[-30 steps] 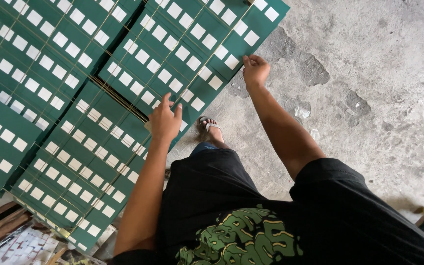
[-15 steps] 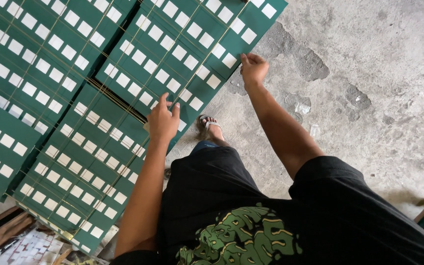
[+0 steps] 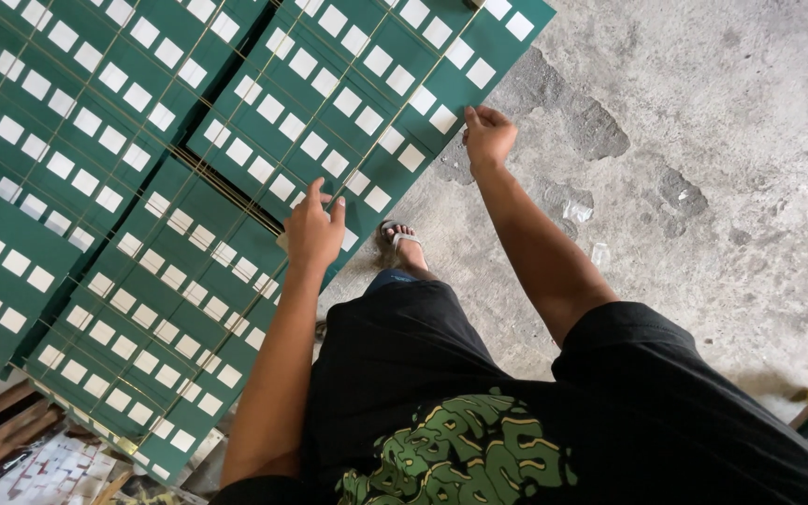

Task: Placing freshly printed green sheets onto a wire drying rack for storage and drying.

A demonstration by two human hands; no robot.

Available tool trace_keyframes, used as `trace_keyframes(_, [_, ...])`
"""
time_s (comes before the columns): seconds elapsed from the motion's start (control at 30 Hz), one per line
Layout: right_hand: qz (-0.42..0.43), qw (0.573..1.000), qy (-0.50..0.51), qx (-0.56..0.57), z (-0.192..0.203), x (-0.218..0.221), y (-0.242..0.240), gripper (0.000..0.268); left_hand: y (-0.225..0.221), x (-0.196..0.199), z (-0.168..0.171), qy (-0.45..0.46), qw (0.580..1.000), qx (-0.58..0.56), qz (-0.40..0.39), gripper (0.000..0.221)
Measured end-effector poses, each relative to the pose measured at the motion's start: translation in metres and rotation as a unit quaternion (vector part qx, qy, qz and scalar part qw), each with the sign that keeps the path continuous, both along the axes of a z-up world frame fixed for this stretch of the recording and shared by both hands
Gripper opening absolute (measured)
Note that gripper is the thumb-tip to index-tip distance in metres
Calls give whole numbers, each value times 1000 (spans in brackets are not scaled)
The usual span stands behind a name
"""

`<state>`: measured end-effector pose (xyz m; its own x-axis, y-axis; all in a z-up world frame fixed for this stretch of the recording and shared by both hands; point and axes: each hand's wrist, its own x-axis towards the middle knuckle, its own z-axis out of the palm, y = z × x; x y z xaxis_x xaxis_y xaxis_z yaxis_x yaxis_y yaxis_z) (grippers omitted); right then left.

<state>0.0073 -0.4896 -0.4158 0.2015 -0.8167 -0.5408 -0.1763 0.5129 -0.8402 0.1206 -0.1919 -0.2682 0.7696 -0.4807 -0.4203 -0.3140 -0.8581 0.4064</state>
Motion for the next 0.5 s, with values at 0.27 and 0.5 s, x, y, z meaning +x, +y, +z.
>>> trace_keyframes(0.27, [-11,1000,-7,0,-4,1,0,21,-1,-3,6,21,1000,16,4,52])
trace_keyframes(0.5, [-1,1000,-27,-15,3,-7,8,23,18,-10,15,-49,994,-79,-57,57])
